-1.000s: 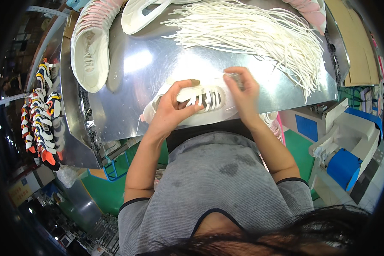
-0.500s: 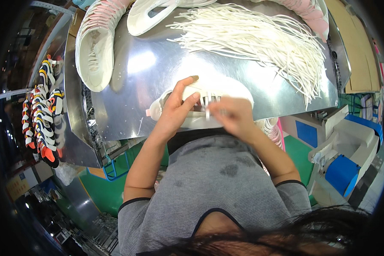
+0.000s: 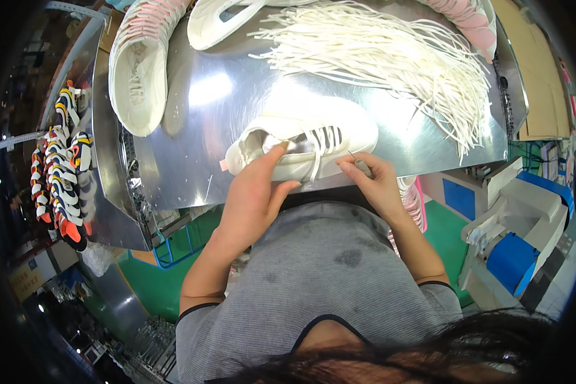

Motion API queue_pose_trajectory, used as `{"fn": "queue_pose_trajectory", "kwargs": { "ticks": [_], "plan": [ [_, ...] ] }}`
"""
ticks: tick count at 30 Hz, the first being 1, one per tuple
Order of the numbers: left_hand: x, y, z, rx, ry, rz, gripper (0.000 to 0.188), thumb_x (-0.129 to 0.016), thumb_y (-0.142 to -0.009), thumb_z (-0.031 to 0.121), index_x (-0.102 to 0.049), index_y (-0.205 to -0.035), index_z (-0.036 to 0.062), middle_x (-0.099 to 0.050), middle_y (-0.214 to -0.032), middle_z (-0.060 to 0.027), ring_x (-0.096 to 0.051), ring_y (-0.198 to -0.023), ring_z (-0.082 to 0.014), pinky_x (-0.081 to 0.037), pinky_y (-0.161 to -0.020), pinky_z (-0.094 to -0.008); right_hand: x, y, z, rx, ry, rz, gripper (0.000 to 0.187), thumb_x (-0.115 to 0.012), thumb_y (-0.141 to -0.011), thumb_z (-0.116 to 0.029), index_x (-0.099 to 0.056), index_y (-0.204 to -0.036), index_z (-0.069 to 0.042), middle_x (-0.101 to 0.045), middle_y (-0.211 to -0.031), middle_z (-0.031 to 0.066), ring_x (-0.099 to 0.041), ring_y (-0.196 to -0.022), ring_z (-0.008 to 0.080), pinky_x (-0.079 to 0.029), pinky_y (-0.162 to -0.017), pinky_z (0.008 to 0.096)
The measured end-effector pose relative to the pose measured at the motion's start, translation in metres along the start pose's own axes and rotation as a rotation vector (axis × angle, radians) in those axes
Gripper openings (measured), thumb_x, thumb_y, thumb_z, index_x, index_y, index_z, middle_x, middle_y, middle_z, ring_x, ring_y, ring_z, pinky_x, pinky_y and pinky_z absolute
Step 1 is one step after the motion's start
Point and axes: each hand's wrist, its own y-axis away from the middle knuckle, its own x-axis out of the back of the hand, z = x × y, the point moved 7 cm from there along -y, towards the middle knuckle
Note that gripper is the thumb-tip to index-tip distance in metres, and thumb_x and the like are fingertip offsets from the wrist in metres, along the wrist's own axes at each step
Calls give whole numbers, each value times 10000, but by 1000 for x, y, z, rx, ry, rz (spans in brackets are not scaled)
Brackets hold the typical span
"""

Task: The person laces white sneakers by hand. The person takes a white lace from a pile on the table and threads it through the eyelets of a shoe, one after another, until the shoe is laced.

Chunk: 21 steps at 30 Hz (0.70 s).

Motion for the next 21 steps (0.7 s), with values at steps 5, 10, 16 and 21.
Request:
{"fn": "queue_pose_trajectory", "kwargs": {
  "ticks": [5, 10, 16, 21],
  "plan": [
    [-19, 1, -5, -32, -98, -8, 270, -685, -899, 74, -611, -1150, 7, -684, -1008, -174, -668, -923, -357, -519, -781, -397, -32, -8, -18, -47, -29, -99, 104, -724, -892, -102, -719, -909, 1, -665, -791, -17, -568, -751, 55, -453, -687, 217],
    [-17, -4, -12, 40, 51, -53, 233, -678, -911, 71, -627, -1130, 10, -696, -982, -175, -680, -893, -346, -520, -769, -364, -37, -14, -23, -16, -254, -60, 127, -731, -896, -139, -722, -915, -14, -609, -687, -47, -500, -619, 25, -386, -550, 203],
    [-23, -10, -10, 62, -40, -51, 232, -720, -890, 120, -643, -1083, 15, -700, -948, -161, -680, -825, -328, -517, -726, -358, -48, -27, -17, 72, -218, -6, 131, -728, -904, -142, -706, -941, -18, -627, -725, -42, -509, -646, 27, -383, -559, 215],
    [-24, -7, -8, -10, -154, 89, 220, -755, -865, 144, -660, -1028, 32, -715, -870, -143, -685, -707, -332, -524, -628, -383, -34, -4, -37, 197, -93, 20, 220, -678, -948, -159, -614, -1112, -27, -648, -759, 14, -561, -652, 80, -421, -584, 252]
  ]
}}
